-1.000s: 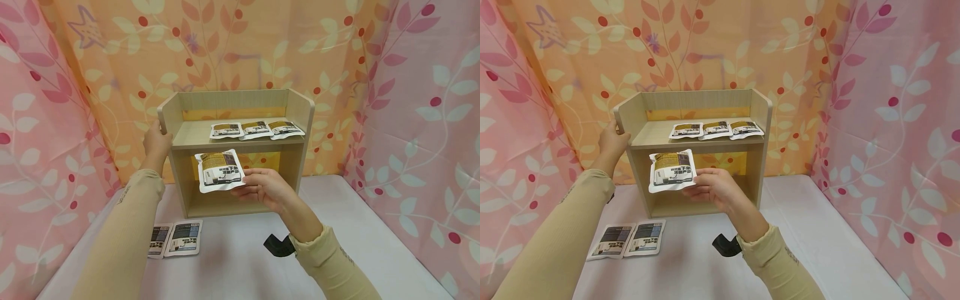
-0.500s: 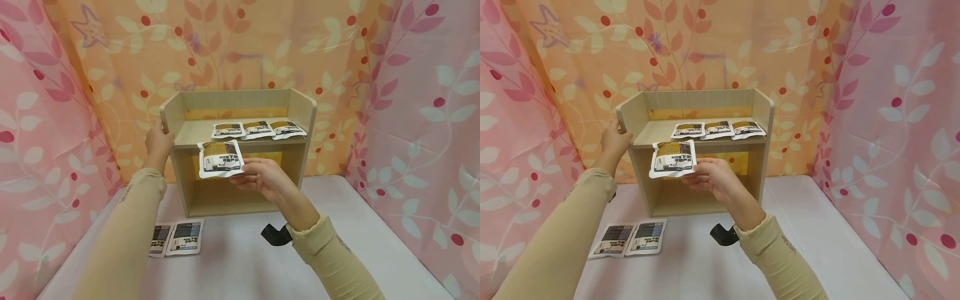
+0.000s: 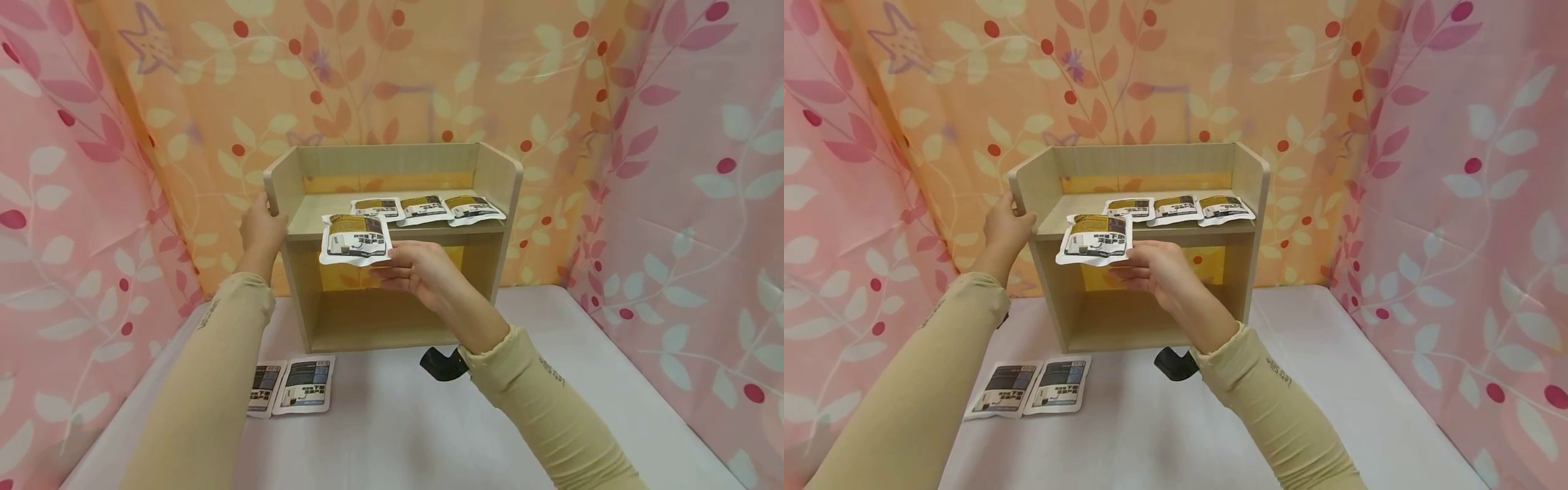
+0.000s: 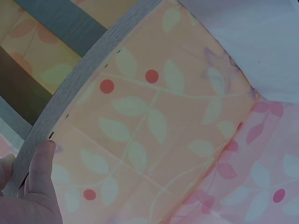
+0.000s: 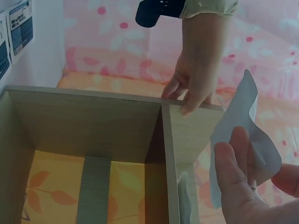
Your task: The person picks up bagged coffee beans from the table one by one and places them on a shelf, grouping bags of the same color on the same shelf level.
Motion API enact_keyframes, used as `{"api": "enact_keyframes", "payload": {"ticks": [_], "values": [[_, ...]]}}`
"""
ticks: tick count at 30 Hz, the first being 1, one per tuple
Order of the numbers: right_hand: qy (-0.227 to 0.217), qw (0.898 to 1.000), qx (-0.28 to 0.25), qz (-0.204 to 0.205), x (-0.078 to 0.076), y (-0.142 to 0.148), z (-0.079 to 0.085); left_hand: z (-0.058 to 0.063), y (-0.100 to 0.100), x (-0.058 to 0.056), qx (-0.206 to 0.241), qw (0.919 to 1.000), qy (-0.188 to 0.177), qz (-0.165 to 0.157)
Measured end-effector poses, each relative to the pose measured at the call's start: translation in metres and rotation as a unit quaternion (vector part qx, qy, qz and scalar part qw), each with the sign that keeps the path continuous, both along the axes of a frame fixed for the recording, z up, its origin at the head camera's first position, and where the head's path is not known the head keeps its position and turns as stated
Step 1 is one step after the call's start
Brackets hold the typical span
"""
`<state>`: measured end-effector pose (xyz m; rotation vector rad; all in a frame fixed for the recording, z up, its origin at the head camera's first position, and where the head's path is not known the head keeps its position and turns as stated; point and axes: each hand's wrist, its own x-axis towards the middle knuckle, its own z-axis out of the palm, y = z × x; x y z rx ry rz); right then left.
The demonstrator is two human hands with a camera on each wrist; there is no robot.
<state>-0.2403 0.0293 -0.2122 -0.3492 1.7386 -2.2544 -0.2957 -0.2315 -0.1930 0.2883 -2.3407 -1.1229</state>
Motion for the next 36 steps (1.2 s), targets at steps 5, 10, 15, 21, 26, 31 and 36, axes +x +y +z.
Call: {"api": "enact_keyframes", "payload": {"ticks": [5,10,15,21,26,31,36], "values": [[-0.004,1.0,-0.004,-0.015,-0.01,-0.008,0.006,0.001,0.001,0.0,0.0,1.0,0.002,0.001],[0.002,1.0,0.003,-0.023,-0.02,-0.015,0.013,0.001,0.001,0.0,0.0,1.0,0.003,0.0],[-0.012,1.0,0.012,-0.019,-0.025,-0.021,0.022,0.0,0.001,0.001,0.005,1.0,0.002,-0.004],[-0.046,0.999,-0.002,-0.022,-0.032,-0.025,0.029,0.001,0.003,0.0,0.007,1.0,0.003,-0.005],[-0.054,0.998,-0.006,-0.025,-0.043,-0.031,0.032,0.003,0.003,0.001,0.007,1.0,0.003,-0.004],[-0.053,0.998,-0.003,-0.038,-0.055,-0.038,0.032,0.002,0.002,0.0,0.008,0.9999,0.002,-0.005],[-0.048,0.998,0.014,-0.036,-0.062,-0.048,0.032,-0.001,0.001,-0.002,0.01,0.9999,0.001,0.002]]}}
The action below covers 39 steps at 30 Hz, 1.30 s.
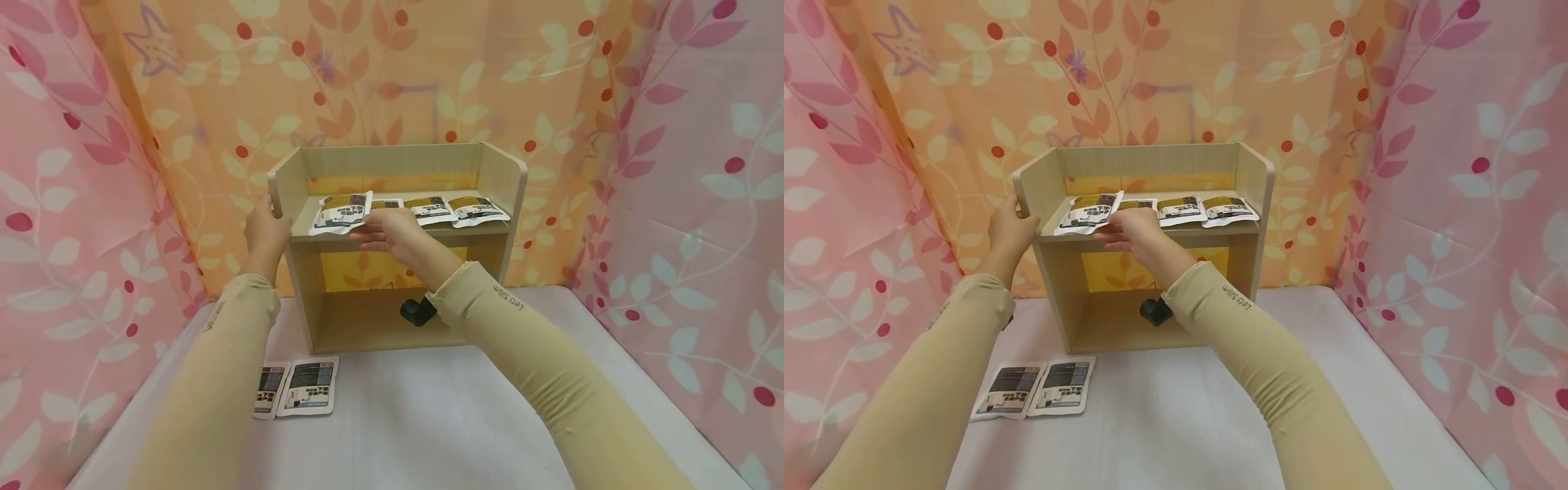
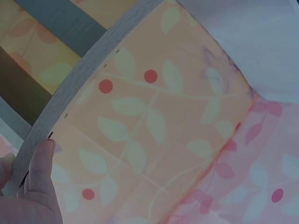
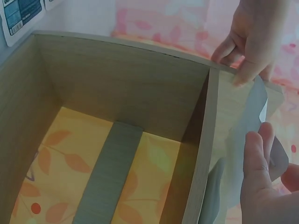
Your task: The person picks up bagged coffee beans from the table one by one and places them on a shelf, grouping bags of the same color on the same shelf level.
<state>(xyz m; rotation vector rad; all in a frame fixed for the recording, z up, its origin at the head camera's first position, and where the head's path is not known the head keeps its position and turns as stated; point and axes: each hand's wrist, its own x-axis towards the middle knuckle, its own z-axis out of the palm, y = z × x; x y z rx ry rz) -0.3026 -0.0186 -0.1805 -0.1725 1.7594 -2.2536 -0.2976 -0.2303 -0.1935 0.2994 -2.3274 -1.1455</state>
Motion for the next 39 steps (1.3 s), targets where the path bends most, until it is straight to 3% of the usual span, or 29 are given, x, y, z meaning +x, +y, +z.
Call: {"api": "enact_keyframes", "payload": {"ticks": [14,25,39], "values": [[0.009,1.0,0.011,-0.012,-0.013,-0.027,-0.006,-0.001,0.0,0.002,-0.001,1.0,-0.007,-0.001],[0.043,0.997,-0.016,-0.058,-0.021,-0.045,-0.009,0.0,0.002,0.004,-0.001,1.0,0.002,0.008],[0.044,0.997,0.029,-0.05,-0.017,-0.031,-0.004,-0.001,0.0,0.003,-0.001,1.0,-0.001,0.007]]}}
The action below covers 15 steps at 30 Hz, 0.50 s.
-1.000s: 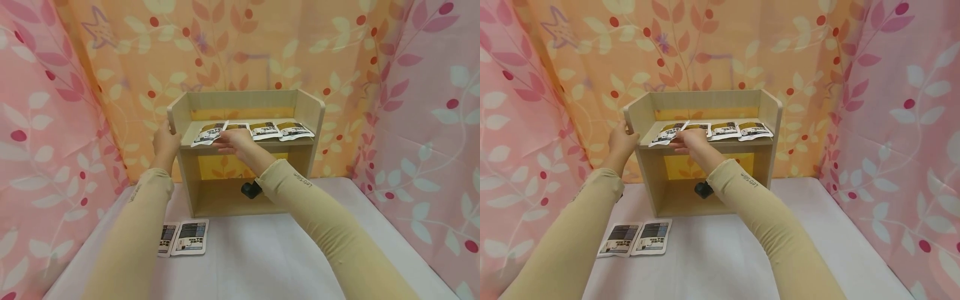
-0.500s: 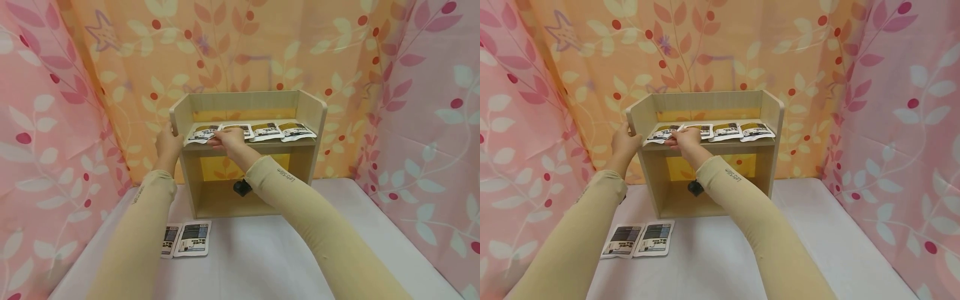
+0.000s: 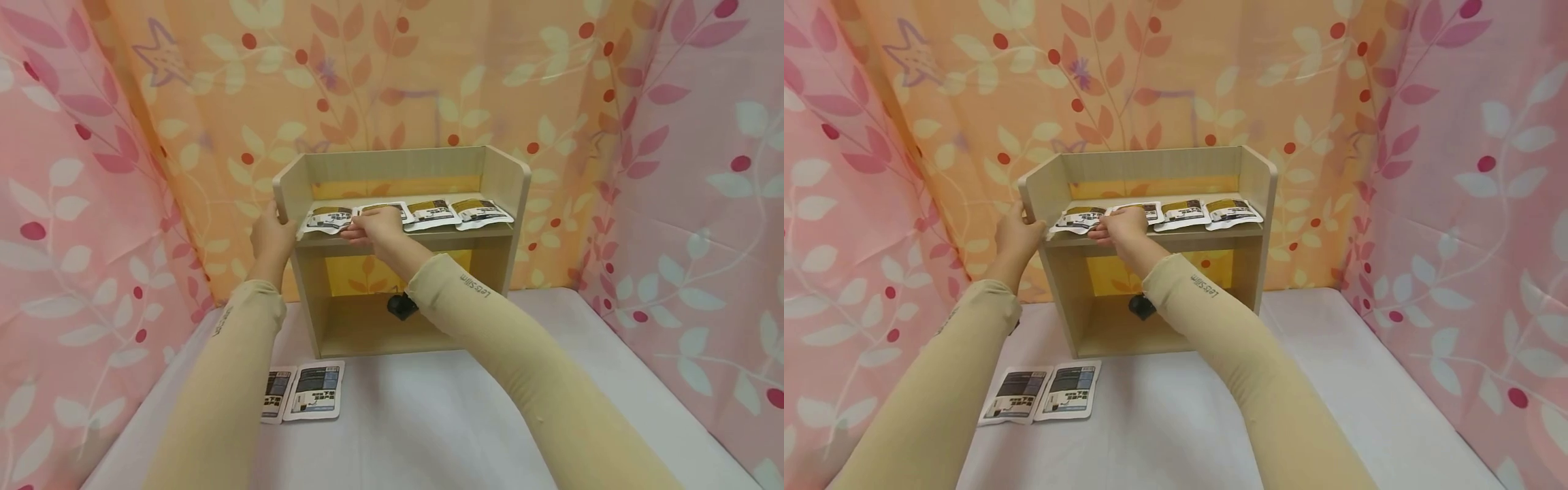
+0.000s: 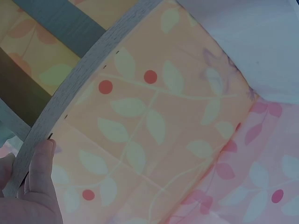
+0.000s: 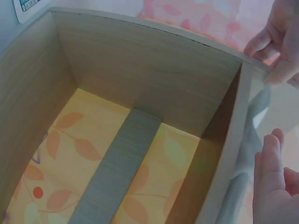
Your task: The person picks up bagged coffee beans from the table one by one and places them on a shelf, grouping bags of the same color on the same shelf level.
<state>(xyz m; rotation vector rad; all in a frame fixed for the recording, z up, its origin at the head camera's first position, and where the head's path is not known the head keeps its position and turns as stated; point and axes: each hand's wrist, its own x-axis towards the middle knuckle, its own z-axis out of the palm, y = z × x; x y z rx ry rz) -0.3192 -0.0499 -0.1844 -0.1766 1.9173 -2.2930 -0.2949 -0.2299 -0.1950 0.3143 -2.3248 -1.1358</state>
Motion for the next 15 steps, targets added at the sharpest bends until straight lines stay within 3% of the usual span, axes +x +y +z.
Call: {"api": "enact_keyframes", "payload": {"ticks": [15], "values": [[0.02,1.0,-0.011,-0.003,0.02,0.069,-0.003,-0.004,0.002,0.002,-0.007,0.9997,0.02,0.01]]}}
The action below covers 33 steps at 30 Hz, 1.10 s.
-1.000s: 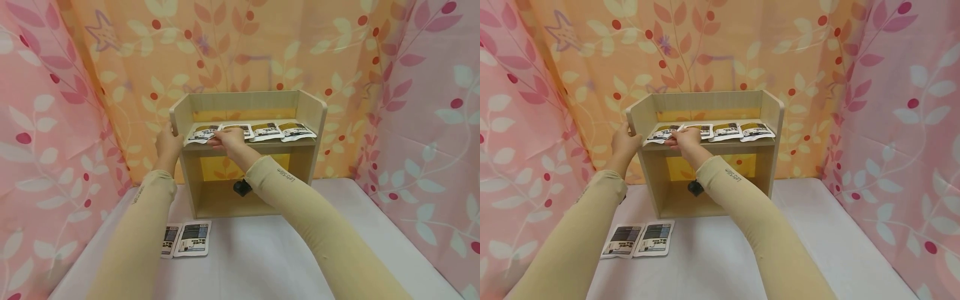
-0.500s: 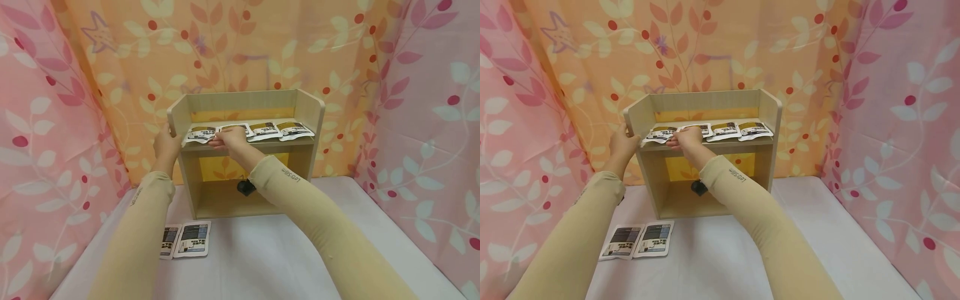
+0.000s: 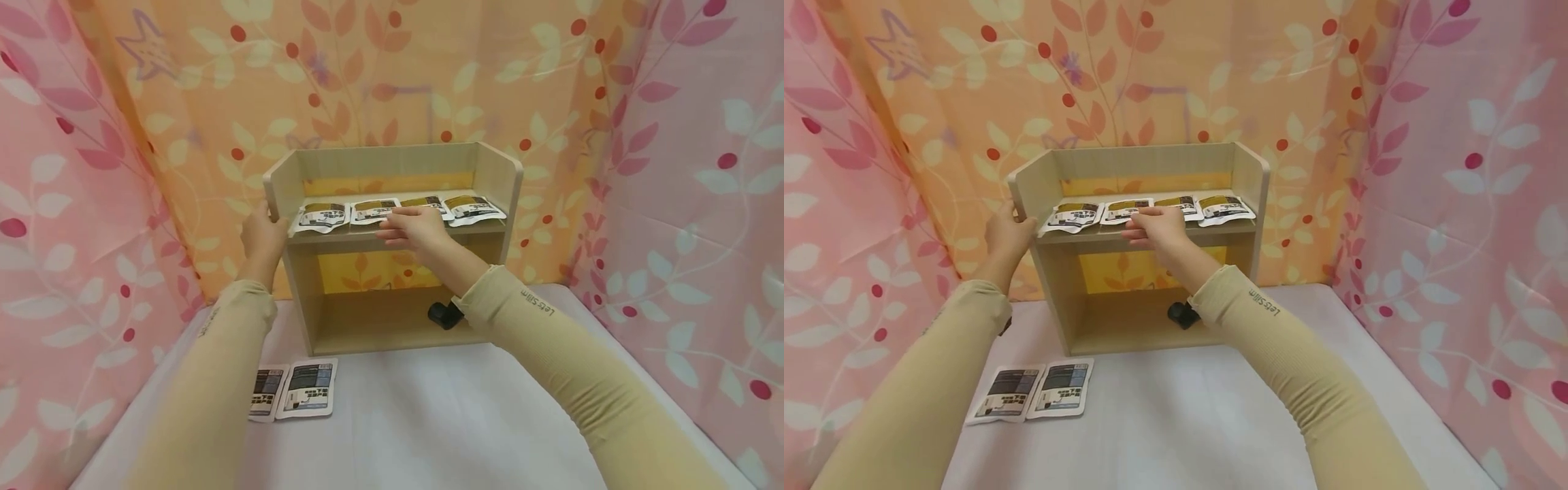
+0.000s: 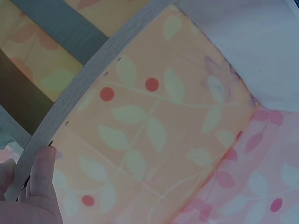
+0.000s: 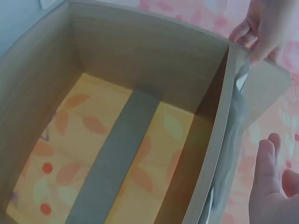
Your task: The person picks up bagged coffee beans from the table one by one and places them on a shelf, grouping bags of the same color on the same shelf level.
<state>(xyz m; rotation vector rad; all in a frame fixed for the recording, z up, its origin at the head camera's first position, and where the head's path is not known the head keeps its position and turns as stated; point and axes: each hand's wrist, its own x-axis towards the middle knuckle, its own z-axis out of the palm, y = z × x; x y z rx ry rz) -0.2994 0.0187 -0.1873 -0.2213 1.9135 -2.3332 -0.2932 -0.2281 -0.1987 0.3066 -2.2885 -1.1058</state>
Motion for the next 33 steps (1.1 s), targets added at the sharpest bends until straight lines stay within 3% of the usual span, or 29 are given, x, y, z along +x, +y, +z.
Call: {"api": "enact_keyframes", "payload": {"ticks": [5,9,12,25,33], "values": [[0.006,1.0,-0.003,-0.013,0.003,0.032,-0.003,-0.007,-0.006,0.001,0.028,0.9985,0.017,-0.045],[0.014,0.999,0.011,-0.033,0.005,0.059,-0.006,-0.022,-0.013,0.004,0.045,0.9934,0.028,-0.101],[0.02,0.999,0.012,-0.047,0.005,0.077,-0.009,-0.035,-0.019,0.009,0.042,0.9917,0.027,-0.119],[0.072,0.993,0.001,-0.095,0.013,0.135,-0.027,-0.085,-0.023,0.029,0.005,0.9908,-0.001,-0.135],[0.081,0.985,0.072,-0.132,0.009,0.157,-0.046,-0.113,-0.022,0.037,0.065,0.9887,-0.01,-0.135]]}}
